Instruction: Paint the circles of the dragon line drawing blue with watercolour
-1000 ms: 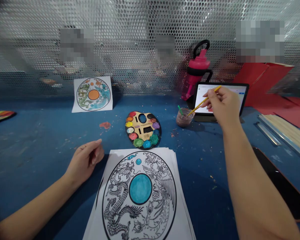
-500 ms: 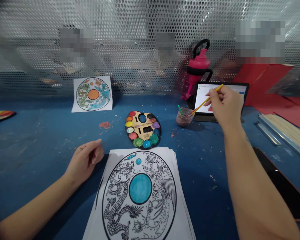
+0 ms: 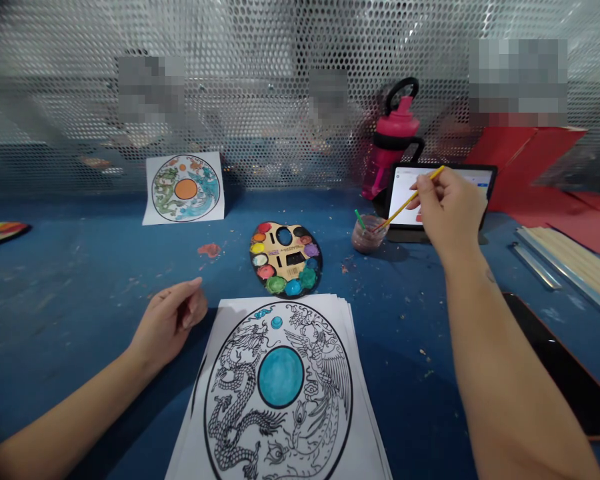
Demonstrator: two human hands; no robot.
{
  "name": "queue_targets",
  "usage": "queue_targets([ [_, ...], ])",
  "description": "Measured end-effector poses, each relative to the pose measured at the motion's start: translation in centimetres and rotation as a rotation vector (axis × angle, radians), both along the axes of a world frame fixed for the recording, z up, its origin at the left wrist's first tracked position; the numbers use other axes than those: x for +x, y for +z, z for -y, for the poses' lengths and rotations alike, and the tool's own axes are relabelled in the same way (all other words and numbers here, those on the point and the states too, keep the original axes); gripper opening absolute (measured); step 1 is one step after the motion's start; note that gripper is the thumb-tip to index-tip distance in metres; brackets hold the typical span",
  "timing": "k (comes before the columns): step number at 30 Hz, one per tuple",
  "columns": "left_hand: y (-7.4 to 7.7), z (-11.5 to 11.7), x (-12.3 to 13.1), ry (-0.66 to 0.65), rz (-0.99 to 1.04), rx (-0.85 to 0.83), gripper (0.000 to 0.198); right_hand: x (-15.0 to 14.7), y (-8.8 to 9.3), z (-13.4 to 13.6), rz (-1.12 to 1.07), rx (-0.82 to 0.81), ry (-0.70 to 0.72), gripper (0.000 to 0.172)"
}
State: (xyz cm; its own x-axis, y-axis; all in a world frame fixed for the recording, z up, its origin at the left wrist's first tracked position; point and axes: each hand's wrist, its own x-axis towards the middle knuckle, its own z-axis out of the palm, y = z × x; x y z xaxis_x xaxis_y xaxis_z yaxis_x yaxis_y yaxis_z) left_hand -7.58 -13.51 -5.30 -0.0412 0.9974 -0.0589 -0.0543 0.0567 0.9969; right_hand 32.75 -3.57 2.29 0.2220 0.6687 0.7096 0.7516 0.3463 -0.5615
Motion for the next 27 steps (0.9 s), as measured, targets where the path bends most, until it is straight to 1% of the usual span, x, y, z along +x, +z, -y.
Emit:
queue_targets([
  [7,-0.12,-0.05,0.00,0.004,0.087,-0.019,0.044,0.15,-0.04,-0.16,-0.027,-0.003,0.034,0.014],
  [14,-0.28,-0.06,-0.15,0.001,0.097,-0.015,0.045,0.34,-0.16,-0.26,-0.048,-0.016,0.015,0.013],
  [20,-0.23,-0.06,-0.14,0.000,0.084,-0.011,0.045,0.20,-0.02,-0.25,-0.080,-0.030,0.028,0.015],
  [24,-0.16,-0.03,-0.14,-0.003,0.051,-0.011,0.044,0.07,-0.05,-0.05,-0.004,-0.017,-0.008,0.014],
  [27,-0.14,-0.05,-0.12,0.000,0.046,-0.004,0.044,-0.06,-0.10,0.05,0.042,-0.010,-0.007,0.014],
])
